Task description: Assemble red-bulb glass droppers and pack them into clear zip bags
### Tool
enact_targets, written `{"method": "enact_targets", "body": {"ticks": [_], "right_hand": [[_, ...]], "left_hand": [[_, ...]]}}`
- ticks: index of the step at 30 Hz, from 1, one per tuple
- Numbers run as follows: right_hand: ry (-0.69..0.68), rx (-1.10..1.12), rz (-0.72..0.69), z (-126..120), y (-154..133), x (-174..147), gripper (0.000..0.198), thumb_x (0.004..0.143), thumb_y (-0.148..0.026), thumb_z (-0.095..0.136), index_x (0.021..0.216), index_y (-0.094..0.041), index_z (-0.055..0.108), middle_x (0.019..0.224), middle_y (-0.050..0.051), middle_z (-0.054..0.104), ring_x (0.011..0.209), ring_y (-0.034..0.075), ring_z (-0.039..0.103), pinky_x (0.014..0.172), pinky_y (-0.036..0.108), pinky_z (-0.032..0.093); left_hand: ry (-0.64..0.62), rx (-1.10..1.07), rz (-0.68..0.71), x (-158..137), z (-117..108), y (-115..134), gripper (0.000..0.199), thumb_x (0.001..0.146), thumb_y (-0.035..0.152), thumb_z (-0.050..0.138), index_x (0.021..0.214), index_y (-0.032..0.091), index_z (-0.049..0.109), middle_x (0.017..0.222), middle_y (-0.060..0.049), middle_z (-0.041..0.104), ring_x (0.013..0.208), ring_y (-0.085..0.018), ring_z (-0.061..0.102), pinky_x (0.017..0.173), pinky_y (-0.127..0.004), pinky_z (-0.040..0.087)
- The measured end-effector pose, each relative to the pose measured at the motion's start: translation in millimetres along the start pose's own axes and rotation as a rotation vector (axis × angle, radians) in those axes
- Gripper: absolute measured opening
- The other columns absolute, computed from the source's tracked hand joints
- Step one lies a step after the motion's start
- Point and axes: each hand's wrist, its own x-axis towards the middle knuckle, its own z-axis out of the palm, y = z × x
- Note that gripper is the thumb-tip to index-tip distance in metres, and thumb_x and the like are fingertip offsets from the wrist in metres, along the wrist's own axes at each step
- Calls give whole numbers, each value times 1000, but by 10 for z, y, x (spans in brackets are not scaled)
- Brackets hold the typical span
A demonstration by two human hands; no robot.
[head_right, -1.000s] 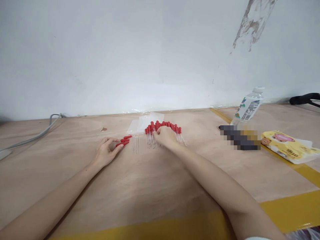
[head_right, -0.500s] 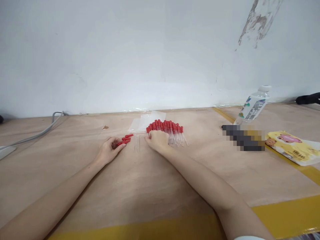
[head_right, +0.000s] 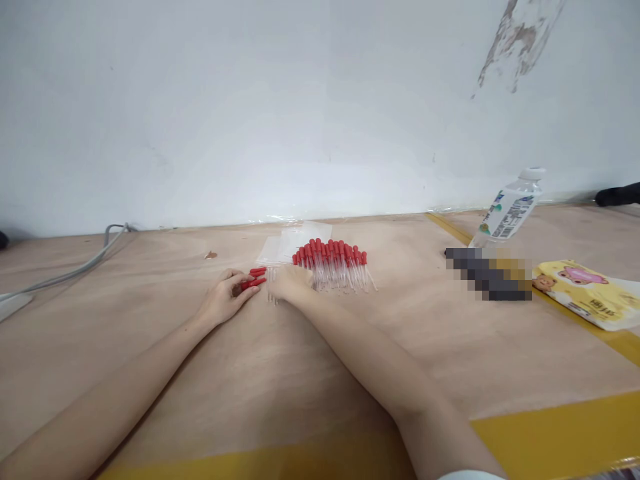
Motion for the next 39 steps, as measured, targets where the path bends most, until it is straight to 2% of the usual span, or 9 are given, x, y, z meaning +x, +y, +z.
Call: {"method": "enact_targets", "body": {"ticks": [3, 7, 9, 12, 15, 20, 25, 30, 39], "right_hand": [[-15, -59, 147, -3, -48, 20, 34, 72, -37, 55, 89, -10, 66, 96, 21, 65, 90, 35, 59, 69, 41, 45], [-29, -64, 158, -43, -45, -45, 30, 76, -39, 49, 86, -15, 65, 94, 15, 66, 90, 30, 60, 70, 38, 45], [-6, -62, 133, -81, 13, -129, 29, 81, -37, 43, 84, -15, 62, 91, 14, 66, 87, 27, 61, 68, 35, 44], [98, -10, 24, -138, 185, -314, 22, 83, -29, 40, 88, -13, 55, 85, 13, 64, 76, 20, 60, 63, 28, 42], [149, 124, -150, -163, 426, -540, 15, 84, -21, 39, 93, -13, 48, 78, 7, 62, 66, 15, 56, 59, 24, 40], [213, 210, -376, -140, 741, -878, 21, 85, -19, 40, 103, -16, 51, 90, 6, 63, 78, 14, 57, 70, 25, 42], [208, 199, -405, -118, 759, -999, 21, 85, -22, 42, 102, -17, 54, 79, 3, 62, 66, 12, 54, 61, 24, 41], [230, 215, -417, -98, 702, -982, 21, 85, -24, 42, 100, -16, 55, 76, 3, 60, 66, 12, 53, 63, 24, 41], [179, 282, -422, -85, 652, -968, 19, 84, -25, 44, 93, -17, 58, 69, 1, 58, 61, 11, 50, 58, 23, 40]], "left_hand": [[10, 10, 21, 29, 7, 12, 21, 80, 35, 53, 87, 18, 63, 87, -4, 56, 76, -18, 56, 68, -31, 47], [127, 10, 99, 17, -25, 52, 17, 80, 32, 53, 84, 18, 61, 88, -5, 58, 89, -21, 54, 83, -36, 43], [180, -68, 85, -19, -30, 100, 16, 80, 32, 53, 84, 18, 59, 89, -5, 59, 88, -19, 54, 82, -34, 44], [186, -301, -21, -95, 17, 213, 17, 80, 33, 53, 86, 17, 55, 83, -4, 60, 77, -16, 57, 72, -29, 47], [102, -553, -120, -168, 103, 361, 21, 79, 34, 54, 90, 16, 54, 76, -3, 62, 69, -14, 61, 66, -26, 49], [-101, -757, -181, -240, 187, 559, 30, 79, 37, 55, 99, 15, 59, 89, -8, 68, 79, -19, 66, 75, -33, 53], [-146, -774, -203, -248, 177, 611, 32, 78, 39, 57, 98, 14, 61, 87, -9, 70, 81, -20, 67, 78, -35, 53], [-156, -774, -198, -250, 158, 624, 30, 77, 37, 57, 96, 14, 61, 85, -8, 70, 79, -20, 67, 75, -33, 53], [-129, -635, -104, -267, 221, 575, 25, 78, 37, 57, 88, 16, 64, 77, -5, 67, 66, -16, 61, 60, -26, 49]]}}
